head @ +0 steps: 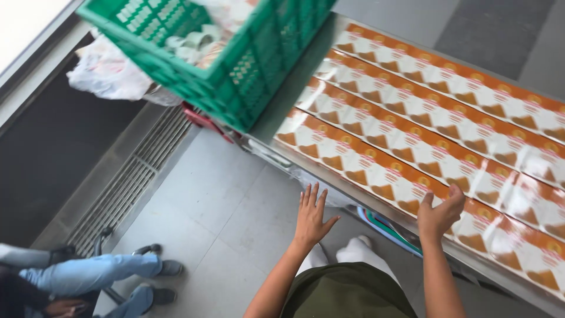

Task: The person organizes boxes of spice powder on a metal table, transfers them one by one into a plastic bag inside a green crate, and then places stickers onto the plastic bag.

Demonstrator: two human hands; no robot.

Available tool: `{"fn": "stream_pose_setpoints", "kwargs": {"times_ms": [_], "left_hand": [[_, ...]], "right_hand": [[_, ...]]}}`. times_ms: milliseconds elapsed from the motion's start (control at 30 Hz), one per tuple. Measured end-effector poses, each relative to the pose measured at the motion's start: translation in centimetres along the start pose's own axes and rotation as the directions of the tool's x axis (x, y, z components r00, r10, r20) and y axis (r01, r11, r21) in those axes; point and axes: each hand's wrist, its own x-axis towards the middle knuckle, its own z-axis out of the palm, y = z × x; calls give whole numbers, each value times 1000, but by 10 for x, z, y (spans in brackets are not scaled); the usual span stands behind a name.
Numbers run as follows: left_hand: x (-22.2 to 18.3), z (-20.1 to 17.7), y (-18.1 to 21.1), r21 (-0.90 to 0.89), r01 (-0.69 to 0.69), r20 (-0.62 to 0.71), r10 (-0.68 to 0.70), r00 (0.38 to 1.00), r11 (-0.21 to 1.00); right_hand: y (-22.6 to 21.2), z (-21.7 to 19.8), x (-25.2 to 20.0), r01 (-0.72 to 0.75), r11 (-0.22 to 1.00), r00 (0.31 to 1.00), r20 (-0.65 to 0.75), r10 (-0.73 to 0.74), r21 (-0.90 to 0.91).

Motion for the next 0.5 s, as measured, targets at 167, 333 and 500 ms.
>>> {"fn": "stream_pose_setpoints", "kwargs": {"times_ms": [167,333,500], "left_hand": [[13,-45,-35,-14,116,-125,-117,985,993],[61,-113,-60,-10,102,-252,-102,962,995],[135,-198,-79,77,-79,-396,103,912,994]], "right_hand": [[-84,52,23,110,988,988,98,-121,109],[-175,101,59,151,958,974,131,-187,245],[-272,146,104,146,859,973,86,-215,491]]}}
